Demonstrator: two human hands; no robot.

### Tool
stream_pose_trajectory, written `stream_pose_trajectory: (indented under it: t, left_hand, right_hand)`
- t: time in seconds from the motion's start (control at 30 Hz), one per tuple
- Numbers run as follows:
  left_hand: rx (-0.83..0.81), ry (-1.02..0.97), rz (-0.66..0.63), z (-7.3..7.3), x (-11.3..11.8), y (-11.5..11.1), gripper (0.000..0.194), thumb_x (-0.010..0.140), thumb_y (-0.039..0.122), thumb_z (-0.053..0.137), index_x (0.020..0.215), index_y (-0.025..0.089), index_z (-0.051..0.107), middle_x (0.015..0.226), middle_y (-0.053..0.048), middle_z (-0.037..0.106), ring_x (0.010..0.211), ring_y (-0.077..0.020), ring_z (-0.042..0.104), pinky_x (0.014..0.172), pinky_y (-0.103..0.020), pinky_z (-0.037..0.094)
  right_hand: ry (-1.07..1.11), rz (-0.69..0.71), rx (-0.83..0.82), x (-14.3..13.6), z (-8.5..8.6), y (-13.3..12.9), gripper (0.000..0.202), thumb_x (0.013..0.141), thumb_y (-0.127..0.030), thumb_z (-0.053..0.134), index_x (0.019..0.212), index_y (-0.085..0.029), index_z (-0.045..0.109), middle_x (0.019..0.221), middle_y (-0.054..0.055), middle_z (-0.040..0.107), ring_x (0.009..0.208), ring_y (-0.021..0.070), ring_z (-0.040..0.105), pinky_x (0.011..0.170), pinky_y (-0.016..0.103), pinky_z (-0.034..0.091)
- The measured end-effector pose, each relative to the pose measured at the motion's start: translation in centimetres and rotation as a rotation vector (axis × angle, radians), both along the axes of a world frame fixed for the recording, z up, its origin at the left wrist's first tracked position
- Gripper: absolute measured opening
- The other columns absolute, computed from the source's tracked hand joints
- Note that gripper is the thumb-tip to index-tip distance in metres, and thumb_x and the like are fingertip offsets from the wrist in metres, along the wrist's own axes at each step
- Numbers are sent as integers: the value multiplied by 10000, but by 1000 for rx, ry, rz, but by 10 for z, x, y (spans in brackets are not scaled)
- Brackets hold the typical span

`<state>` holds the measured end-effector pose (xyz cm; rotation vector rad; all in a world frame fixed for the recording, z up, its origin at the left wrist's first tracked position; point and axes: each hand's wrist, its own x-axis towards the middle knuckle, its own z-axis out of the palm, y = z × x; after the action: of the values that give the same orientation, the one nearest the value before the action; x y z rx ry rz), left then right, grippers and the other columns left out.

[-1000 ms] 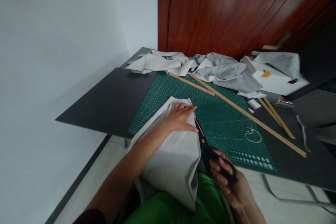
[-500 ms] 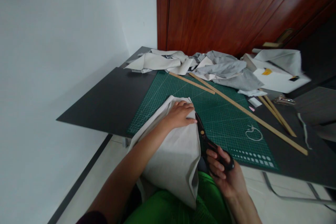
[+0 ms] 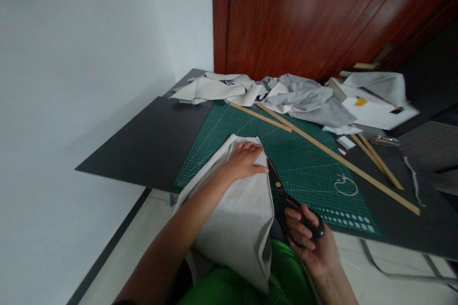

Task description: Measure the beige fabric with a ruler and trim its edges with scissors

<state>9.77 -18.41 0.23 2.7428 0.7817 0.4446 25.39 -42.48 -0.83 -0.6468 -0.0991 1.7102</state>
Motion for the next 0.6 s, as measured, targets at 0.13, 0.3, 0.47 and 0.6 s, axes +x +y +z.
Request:
stream_pose_trajectory:
  t: [0.13,0.3,0.47,0.6]
  left_hand:
    - [14,-11,20,-2,1,1,670,917,635,718,1419,221,559,1517,-126,585,1454,-360,458,1160,-521,370]
    - [-56,-71,94,0,1,0,748,797,559,867,1336,158,540,1350,-170,668,1322,-364,598,1108,-490,432]
    - [-252,-212,151,4,-3,1,689,859,553,796,1361,206,477,1348,-144,677,1301,-352,636,1088,-487,481]
    - [-373,-593,359,10,-5,5,379,1109,553,328,1197,225,496,1203,-114,708,1146,-246,688,1006,-406,533]
  right_hand:
    - [-58,-43,-23,-3,0,0,331,890,-324,848,853,-216,538,655,-89,479,416,12,311,346,80,327]
    - [-130,-103,-29,-8,-2,0,331,841,-313,892,938,-222,589,732,-68,546,436,8,361,326,68,311]
    - [-480,-93,-20,-13,-1,-6,457,803,-462,919,1095,-265,628,700,-89,569,393,16,370,285,88,291]
    - [-501,108,-73,-15,5,-9,485,820,-494,905,1129,-263,612,701,-93,573,390,23,391,285,108,319]
